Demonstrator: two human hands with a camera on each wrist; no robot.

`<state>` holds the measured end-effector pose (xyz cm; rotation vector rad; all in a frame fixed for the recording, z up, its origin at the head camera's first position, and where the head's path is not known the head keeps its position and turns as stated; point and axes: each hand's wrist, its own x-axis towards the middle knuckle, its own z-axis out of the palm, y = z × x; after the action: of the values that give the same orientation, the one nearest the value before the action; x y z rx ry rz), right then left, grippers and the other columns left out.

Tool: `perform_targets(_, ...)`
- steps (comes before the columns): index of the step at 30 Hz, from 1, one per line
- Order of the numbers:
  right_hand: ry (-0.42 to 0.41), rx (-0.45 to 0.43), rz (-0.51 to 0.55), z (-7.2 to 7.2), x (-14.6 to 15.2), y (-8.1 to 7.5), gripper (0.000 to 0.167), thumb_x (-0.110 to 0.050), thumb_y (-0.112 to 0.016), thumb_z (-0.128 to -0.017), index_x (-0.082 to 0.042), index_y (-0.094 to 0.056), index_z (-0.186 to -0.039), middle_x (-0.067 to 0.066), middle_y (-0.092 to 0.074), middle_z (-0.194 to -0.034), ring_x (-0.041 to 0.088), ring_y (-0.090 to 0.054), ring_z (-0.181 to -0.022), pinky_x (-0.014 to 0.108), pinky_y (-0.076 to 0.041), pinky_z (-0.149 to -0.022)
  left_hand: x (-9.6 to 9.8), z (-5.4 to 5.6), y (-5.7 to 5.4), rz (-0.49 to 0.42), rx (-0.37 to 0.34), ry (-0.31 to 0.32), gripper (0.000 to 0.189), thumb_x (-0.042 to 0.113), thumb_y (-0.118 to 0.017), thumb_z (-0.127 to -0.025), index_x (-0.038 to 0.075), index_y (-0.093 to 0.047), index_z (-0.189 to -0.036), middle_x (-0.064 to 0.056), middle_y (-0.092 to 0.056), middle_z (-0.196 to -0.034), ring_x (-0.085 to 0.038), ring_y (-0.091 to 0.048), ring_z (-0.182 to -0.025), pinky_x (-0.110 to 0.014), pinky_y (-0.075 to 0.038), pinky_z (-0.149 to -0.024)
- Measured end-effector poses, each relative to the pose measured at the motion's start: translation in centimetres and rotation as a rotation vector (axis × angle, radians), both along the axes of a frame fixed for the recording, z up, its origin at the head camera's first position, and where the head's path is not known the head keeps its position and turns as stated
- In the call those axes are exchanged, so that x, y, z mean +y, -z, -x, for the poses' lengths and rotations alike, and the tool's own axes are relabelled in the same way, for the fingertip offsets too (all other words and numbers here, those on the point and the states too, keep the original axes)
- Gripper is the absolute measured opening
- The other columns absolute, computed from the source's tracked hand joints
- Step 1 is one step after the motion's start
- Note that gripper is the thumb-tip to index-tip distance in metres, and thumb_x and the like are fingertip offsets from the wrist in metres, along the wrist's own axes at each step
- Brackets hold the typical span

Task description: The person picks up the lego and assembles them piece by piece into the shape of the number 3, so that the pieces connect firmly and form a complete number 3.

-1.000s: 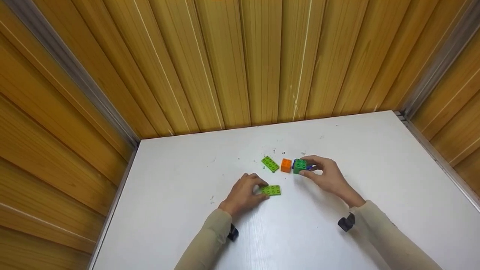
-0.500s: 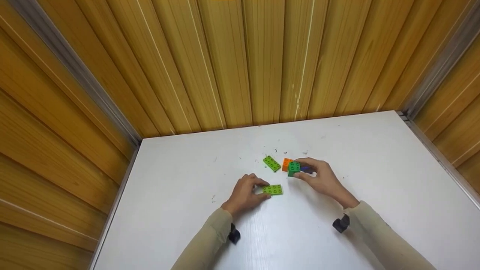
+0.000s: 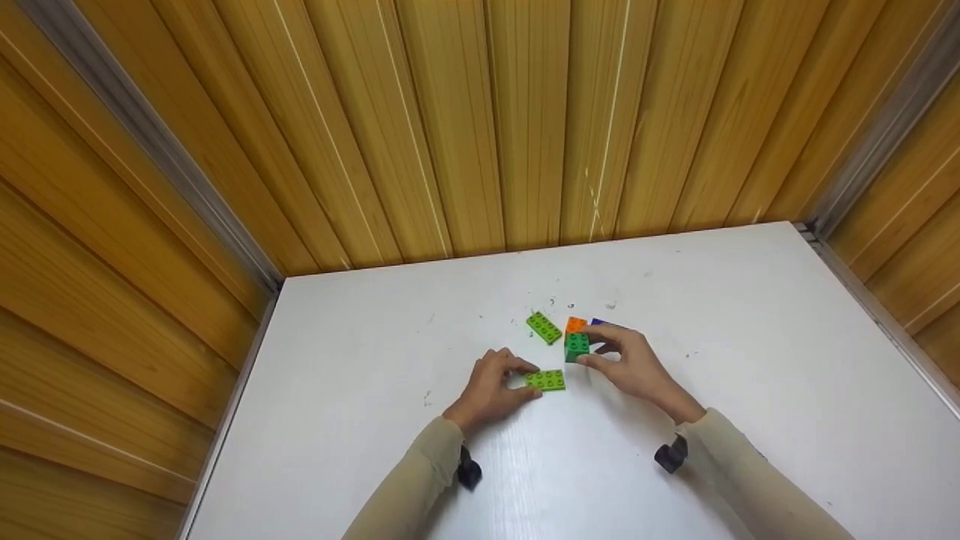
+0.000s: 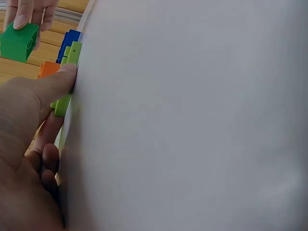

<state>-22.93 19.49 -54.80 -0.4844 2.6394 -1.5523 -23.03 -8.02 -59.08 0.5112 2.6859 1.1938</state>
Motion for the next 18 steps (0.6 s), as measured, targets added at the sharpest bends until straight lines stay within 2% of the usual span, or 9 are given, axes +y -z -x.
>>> perform_targets(6,-0.026,0.013,0.017,-0.2,-0.5,0.4,0.044,-0.012,-0.082,-0.095,-0.004,-0.07,-0.137,0.012,-0.073,-0.129,0.031,-0.068,-0.121,0.035,-0.058,-0.098,0.0,0.1,0.2,0.012,0.027,0.013,0.03,0.037,-0.087,-0.089,0.029,-0.083,-0.118,0.011,-0.066,-0.1,-0.011,-0.048,-0.096,-0.032,-0.04,-0.089)
perform_targets(10,-0.051,0.022,0.031,-0.2,-0.8,0.6,0.04,-0.011,-0.081,-0.095,-0.006,-0.072,-0.134,0.011,-0.073,-0.128,0.032,-0.068,-0.121,0.038,-0.058,-0.098,0.0,0.1,0.1,0.021,0.052,0.018,0.031,0.036,-0.088,-0.089,0.028,-0.083,-0.118,0.009,-0.068,-0.101,-0.011,-0.048,-0.093,-0.03,-0.039,-0.087)
perform_targets(18,-0.085,0.028,0.033,-0.4,-1.3,0.9,0.038,-0.013,-0.08,-0.096,-0.01,-0.073,-0.134,0.011,-0.073,-0.131,0.03,-0.069,-0.117,0.039,-0.058,-0.099,-0.1,0.1,0.1,0.01,0.048,0.013,0.032,0.038,-0.088,-0.089,0.027,-0.083,-0.118,0.008,-0.068,-0.101,-0.012,-0.049,-0.093,-0.031,-0.04,-0.086)
